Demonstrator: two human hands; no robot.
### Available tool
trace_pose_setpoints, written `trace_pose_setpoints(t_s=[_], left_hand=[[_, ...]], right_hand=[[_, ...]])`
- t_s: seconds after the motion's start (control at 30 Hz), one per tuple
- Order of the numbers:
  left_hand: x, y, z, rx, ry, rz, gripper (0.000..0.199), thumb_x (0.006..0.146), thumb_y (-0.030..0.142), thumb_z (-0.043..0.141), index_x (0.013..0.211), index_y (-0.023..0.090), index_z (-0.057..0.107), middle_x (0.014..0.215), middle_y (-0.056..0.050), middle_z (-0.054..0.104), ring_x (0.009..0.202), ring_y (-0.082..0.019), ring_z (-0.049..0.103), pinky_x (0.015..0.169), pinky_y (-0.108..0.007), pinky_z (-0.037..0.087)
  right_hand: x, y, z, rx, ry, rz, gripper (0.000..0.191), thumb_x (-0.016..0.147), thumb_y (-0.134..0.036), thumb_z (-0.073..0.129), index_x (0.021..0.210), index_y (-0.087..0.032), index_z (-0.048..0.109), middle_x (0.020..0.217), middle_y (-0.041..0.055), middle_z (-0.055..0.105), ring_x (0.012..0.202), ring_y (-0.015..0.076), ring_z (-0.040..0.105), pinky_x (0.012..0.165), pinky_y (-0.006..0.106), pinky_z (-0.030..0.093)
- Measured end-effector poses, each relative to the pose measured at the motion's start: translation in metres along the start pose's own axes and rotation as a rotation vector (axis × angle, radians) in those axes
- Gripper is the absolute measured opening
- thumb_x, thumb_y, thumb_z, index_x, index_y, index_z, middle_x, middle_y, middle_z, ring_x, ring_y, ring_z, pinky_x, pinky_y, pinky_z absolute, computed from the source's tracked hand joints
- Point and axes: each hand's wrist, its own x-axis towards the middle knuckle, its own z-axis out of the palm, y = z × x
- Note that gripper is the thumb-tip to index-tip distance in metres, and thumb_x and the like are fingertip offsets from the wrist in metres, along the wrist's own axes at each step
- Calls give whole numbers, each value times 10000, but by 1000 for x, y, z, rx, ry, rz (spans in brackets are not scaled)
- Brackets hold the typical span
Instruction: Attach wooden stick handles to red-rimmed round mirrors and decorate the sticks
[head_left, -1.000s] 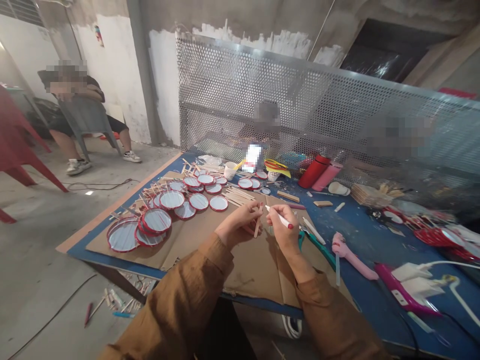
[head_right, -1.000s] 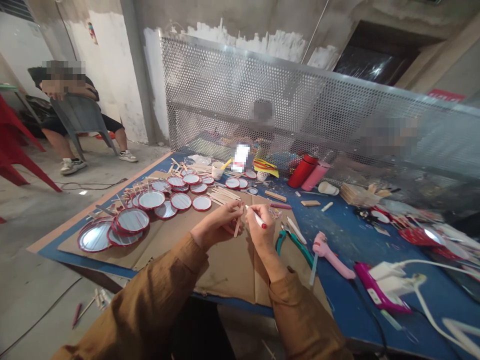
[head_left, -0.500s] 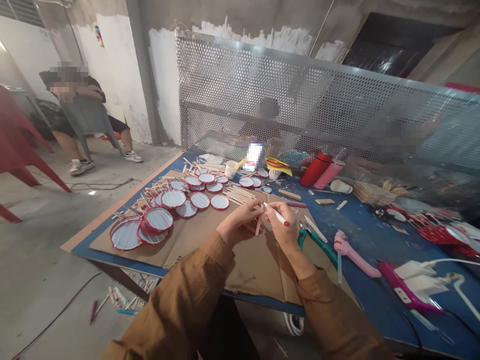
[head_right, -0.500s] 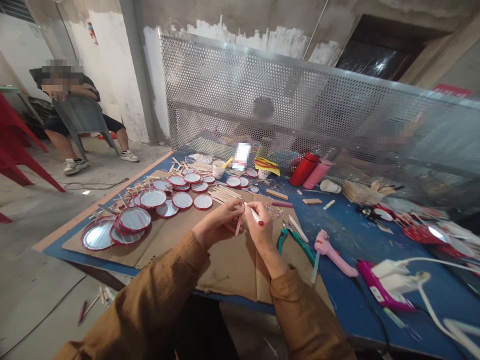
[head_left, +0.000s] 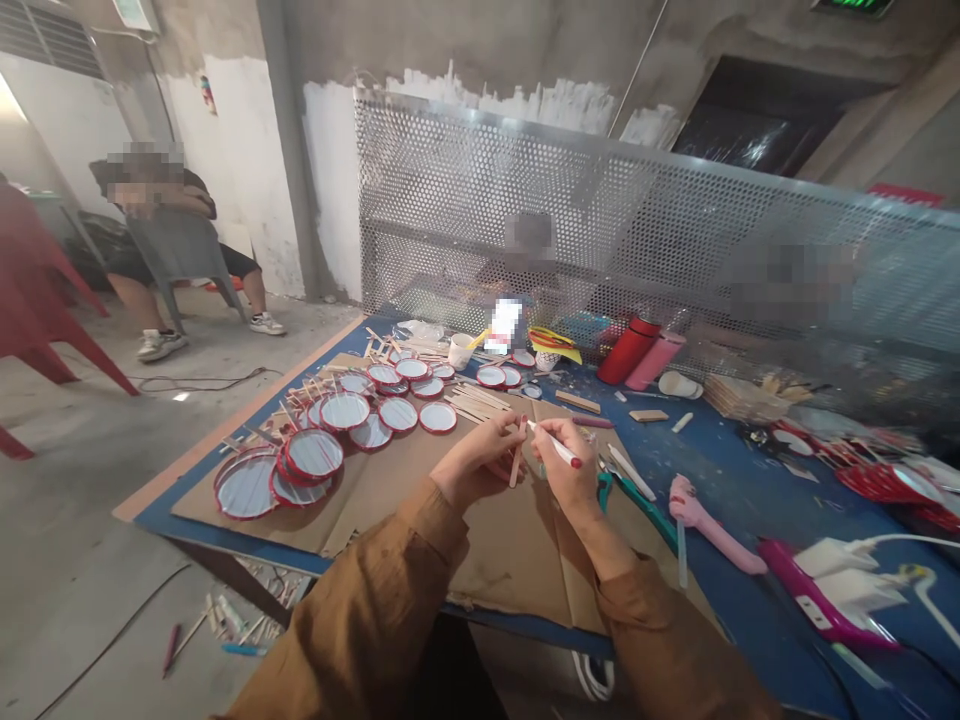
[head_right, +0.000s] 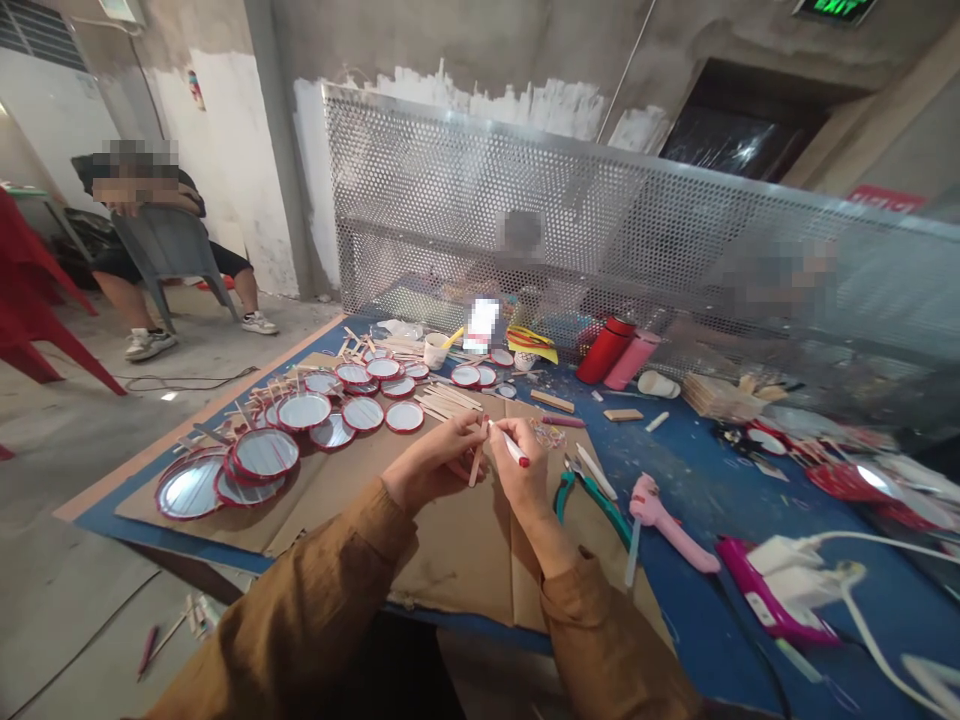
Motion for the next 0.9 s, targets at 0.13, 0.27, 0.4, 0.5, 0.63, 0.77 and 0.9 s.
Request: trace_pose_setpoints(t_s=[0.13,0.27,0.4,0.5,0.63,0.77,0.9], left_hand=[[-1,2,1,-5,11,-10,399,793,478,687,1012,193,512,614,56,525,451,-68,516,461,-155,385],[-2,2,2,-23,4,-6,400,785,476,697,1002,199,507,606,60,520,443,-64,505,453,-150,370],[-2,3,3,-34,2,-20,379,790,463,696,985,196,511,585,65,500,438,-58,488,452,-143,355],[-2,3,4,-36,10,-26,366,791,449,696,981,196,512,589,64,504,431,-51,469,444,-139,339],[-3,2,3,-40,20,-22,386,790,471,692,996,198,514,592,63,502,440,-56,482,451,-145,351],[-3,2,3,-48,1,-11,378,790,452,695,1002,196,515,603,62,503,441,-57,483,450,-148,354],[-3,2,3,-50,12,-10,347,801,422,684,1009,200,518,598,68,488,444,-58,484,457,-149,361]], right_hand=[[0,0,-1,-7,2,-26,255,831,-462,574,805,-211,610,698,23,672,632,177,628,596,287,488],[1,1,0,-14,-4,-28,244,830,-456,576,796,-216,602,710,28,678,659,183,636,605,288,494],[1,4,0,-6,-8,-23,246,837,-462,570,813,-221,607,728,30,680,673,183,637,605,287,497],[1,2,0,-21,-13,-30,237,828,-454,573,783,-223,599,700,28,673,656,181,629,591,282,489],[1,-1,0,-10,8,-16,250,833,-465,568,798,-220,601,693,22,672,640,179,628,589,285,489],[0,-1,0,-20,-14,-39,230,824,-445,574,789,-220,607,695,24,672,639,181,629,594,291,486],[-1,0,-1,3,9,7,233,826,-444,563,784,-218,595,654,10,653,594,171,615,573,283,484]])
